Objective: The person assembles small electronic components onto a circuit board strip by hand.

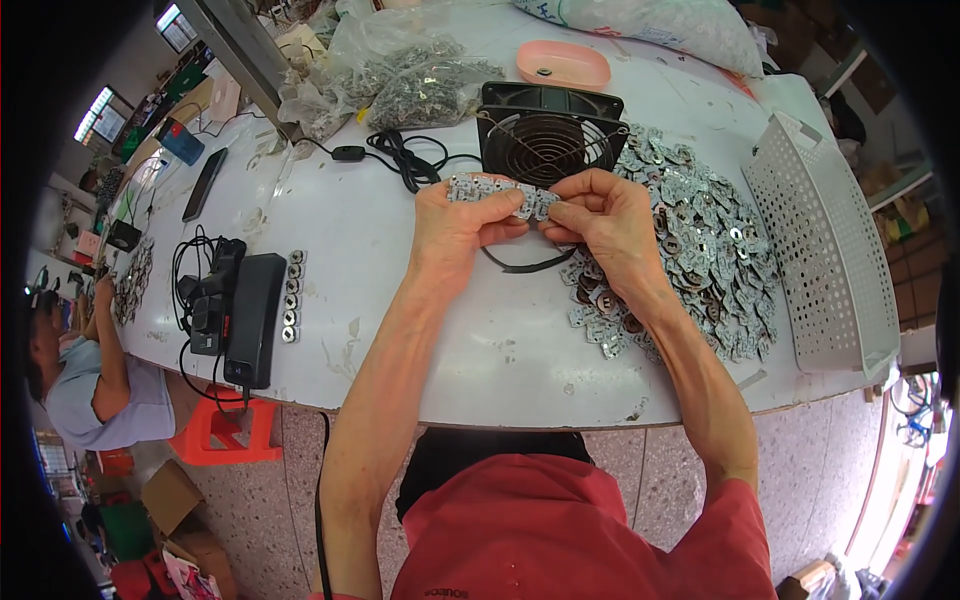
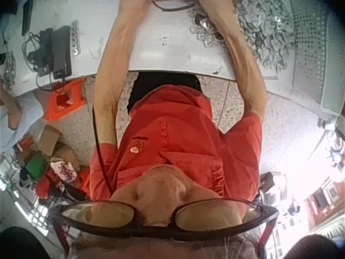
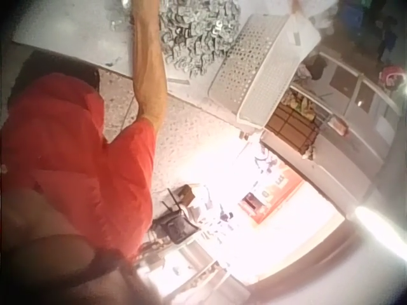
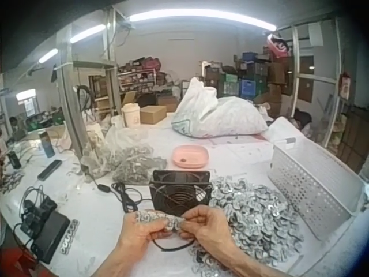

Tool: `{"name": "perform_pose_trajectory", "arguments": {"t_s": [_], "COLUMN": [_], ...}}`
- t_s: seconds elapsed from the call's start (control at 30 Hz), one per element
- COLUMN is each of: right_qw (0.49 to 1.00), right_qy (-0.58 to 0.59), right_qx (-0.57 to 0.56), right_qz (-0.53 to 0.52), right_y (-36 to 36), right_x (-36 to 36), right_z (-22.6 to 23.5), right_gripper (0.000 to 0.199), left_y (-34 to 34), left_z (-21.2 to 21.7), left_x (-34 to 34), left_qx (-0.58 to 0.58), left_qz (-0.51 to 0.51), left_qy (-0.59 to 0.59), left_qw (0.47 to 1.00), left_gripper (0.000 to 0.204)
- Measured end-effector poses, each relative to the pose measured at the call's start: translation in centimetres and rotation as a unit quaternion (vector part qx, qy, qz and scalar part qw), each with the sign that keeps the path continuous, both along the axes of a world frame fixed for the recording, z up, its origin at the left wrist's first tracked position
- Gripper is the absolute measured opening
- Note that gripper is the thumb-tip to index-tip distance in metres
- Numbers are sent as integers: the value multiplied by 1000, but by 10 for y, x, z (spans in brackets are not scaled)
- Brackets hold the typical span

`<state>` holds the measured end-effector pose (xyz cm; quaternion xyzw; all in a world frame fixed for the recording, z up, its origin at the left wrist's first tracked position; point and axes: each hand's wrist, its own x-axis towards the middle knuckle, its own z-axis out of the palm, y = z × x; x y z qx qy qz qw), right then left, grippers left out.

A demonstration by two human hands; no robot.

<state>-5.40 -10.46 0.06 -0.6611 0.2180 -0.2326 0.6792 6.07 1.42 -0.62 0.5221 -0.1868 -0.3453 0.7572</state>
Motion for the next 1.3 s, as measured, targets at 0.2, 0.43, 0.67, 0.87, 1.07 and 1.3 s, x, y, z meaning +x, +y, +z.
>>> {"name": "perform_pose_trajectory", "arguments": {"t_s": [0.2, 0.43, 0.67, 0.87, 1.07, 1.3], "right_qw": [1000, 1000, 1000, 1000, 999, 997], "right_qy": [6, 5, 2, -4, -12, 16], "right_qx": [6, 9, 5, -22, -30, -66], "right_qz": [-4, -4, -12, -22, -13, 35], "right_y": [1, 2, 3, 6, 2, -14], "right_x": [0, -1, -1, -1, -8, -23], "right_z": [2, 2, 0, -2, 11, 21], "right_gripper": [13, 13, 13, 9, 10, 8], "left_y": [-1, -1, -1, 2, 2, -1], "left_z": [2, 3, 4, 7, 14, 9], "left_x": [0, -2, -4, -9, -14, -27], "left_qx": [-4, 7, 27, 67, 48, 9], "left_qz": [-3, -2, 1, 21, 29, -31], "left_qy": [35, 28, 21, -19, -26, -120], "left_qw": [999, 1000, 999, 997, 998, 992], "left_gripper": [17, 15, 15, 17, 12, 17]}}
